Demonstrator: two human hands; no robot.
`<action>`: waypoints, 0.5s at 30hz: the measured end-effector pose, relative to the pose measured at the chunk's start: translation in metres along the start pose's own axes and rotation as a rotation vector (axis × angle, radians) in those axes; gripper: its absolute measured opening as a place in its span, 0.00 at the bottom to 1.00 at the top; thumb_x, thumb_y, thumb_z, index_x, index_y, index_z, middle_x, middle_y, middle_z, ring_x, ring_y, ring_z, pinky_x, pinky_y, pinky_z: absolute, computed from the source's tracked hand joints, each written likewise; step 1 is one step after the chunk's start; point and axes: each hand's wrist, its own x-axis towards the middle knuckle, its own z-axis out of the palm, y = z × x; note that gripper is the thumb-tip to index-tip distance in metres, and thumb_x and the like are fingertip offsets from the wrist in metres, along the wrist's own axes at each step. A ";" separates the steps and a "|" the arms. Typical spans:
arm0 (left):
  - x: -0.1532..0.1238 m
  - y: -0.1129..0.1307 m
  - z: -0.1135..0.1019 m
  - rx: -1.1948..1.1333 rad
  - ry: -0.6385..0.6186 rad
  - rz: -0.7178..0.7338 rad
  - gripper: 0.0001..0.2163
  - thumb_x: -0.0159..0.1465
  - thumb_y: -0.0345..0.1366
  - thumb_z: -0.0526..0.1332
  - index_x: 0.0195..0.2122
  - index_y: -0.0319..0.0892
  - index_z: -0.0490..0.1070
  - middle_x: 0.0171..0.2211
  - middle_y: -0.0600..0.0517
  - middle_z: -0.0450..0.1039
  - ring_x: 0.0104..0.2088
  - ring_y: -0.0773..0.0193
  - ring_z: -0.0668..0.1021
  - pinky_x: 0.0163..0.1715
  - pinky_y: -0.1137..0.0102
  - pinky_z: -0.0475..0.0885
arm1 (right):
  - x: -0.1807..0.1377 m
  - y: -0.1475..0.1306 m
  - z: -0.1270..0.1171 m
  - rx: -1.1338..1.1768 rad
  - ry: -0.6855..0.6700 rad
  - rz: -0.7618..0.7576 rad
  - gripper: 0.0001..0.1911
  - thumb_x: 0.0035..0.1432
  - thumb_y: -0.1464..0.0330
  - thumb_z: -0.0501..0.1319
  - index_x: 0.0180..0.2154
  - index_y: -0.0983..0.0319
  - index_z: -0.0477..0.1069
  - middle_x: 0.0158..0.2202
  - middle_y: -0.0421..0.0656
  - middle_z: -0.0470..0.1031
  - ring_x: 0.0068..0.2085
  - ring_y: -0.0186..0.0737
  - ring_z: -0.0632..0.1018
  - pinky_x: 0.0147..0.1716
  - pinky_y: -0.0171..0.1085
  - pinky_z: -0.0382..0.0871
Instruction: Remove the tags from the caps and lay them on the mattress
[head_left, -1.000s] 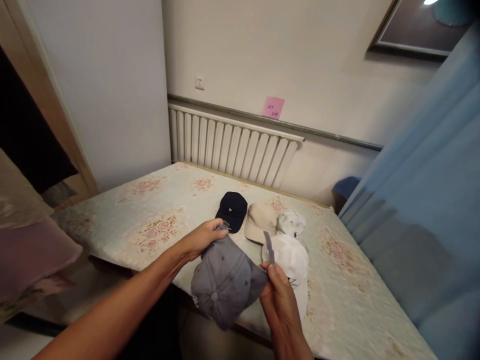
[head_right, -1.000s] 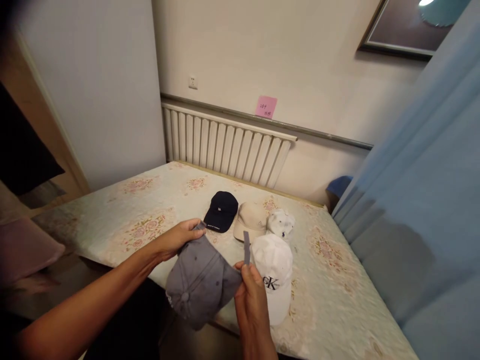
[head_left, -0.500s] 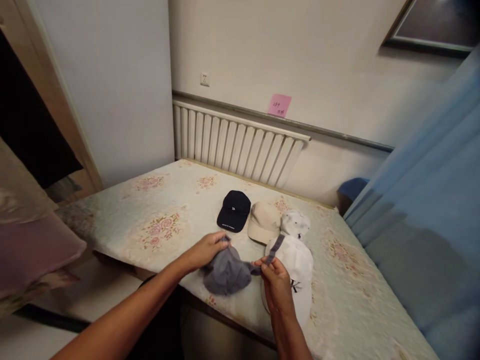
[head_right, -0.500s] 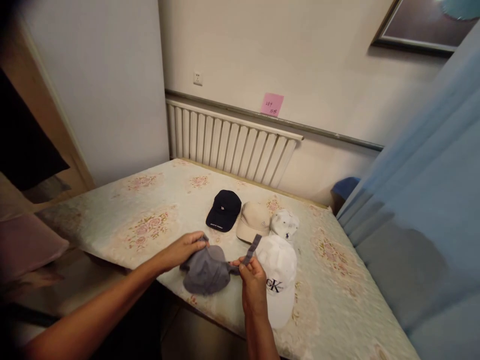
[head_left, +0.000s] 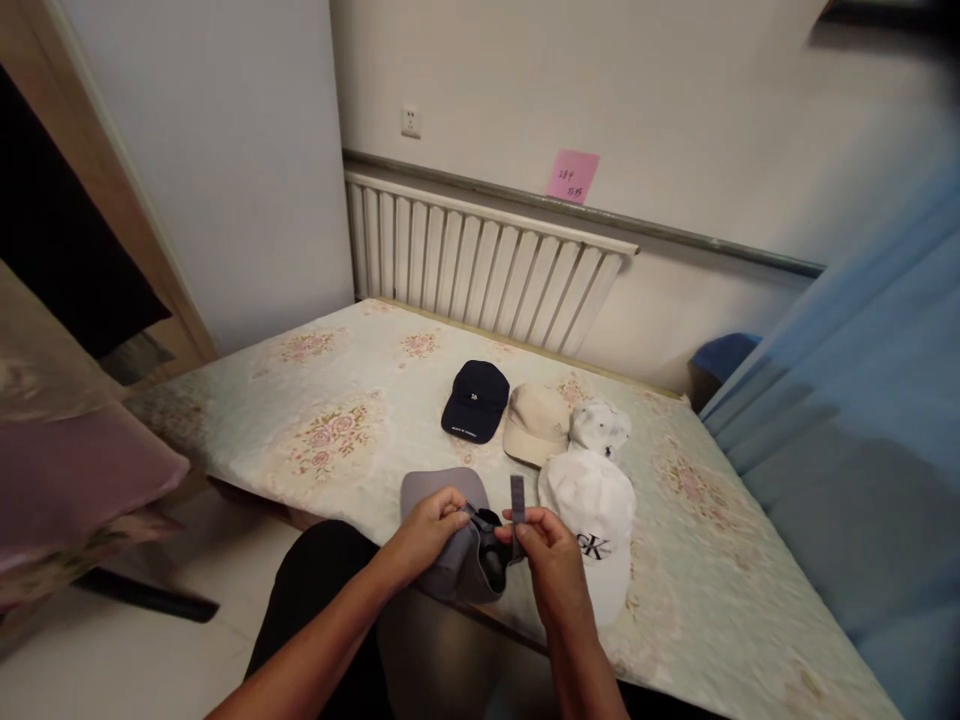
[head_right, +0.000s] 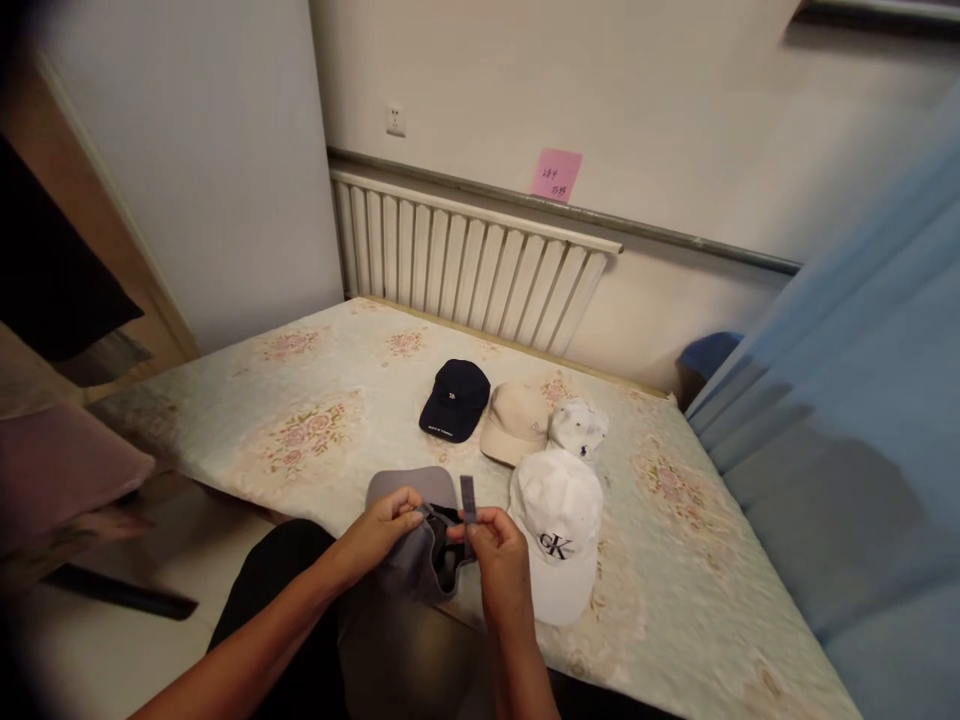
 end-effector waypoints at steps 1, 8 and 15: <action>-0.002 0.000 0.001 0.009 0.003 0.005 0.09 0.56 0.41 0.57 0.29 0.41 0.61 0.22 0.60 0.59 0.23 0.71 0.62 0.24 0.75 0.55 | -0.001 -0.001 0.001 -0.006 -0.013 -0.005 0.10 0.52 0.63 0.63 0.35 0.62 0.72 0.28 0.44 0.79 0.32 0.40 0.77 0.37 0.37 0.65; -0.013 0.007 0.010 -0.022 -0.048 0.025 0.07 0.53 0.35 0.58 0.33 0.40 0.65 0.23 0.58 0.65 0.23 0.70 0.66 0.25 0.74 0.58 | -0.001 0.003 0.015 0.028 -0.060 -0.001 0.07 0.50 0.65 0.62 0.32 0.61 0.70 0.19 0.36 0.72 0.24 0.33 0.70 0.27 0.33 0.61; -0.019 0.010 0.014 0.024 -0.105 0.045 0.07 0.53 0.30 0.58 0.34 0.41 0.64 0.25 0.56 0.72 0.26 0.67 0.72 0.28 0.73 0.62 | -0.003 0.010 0.028 0.109 -0.077 0.134 0.10 0.46 0.64 0.65 0.27 0.61 0.66 0.14 0.34 0.68 0.18 0.31 0.66 0.21 0.31 0.57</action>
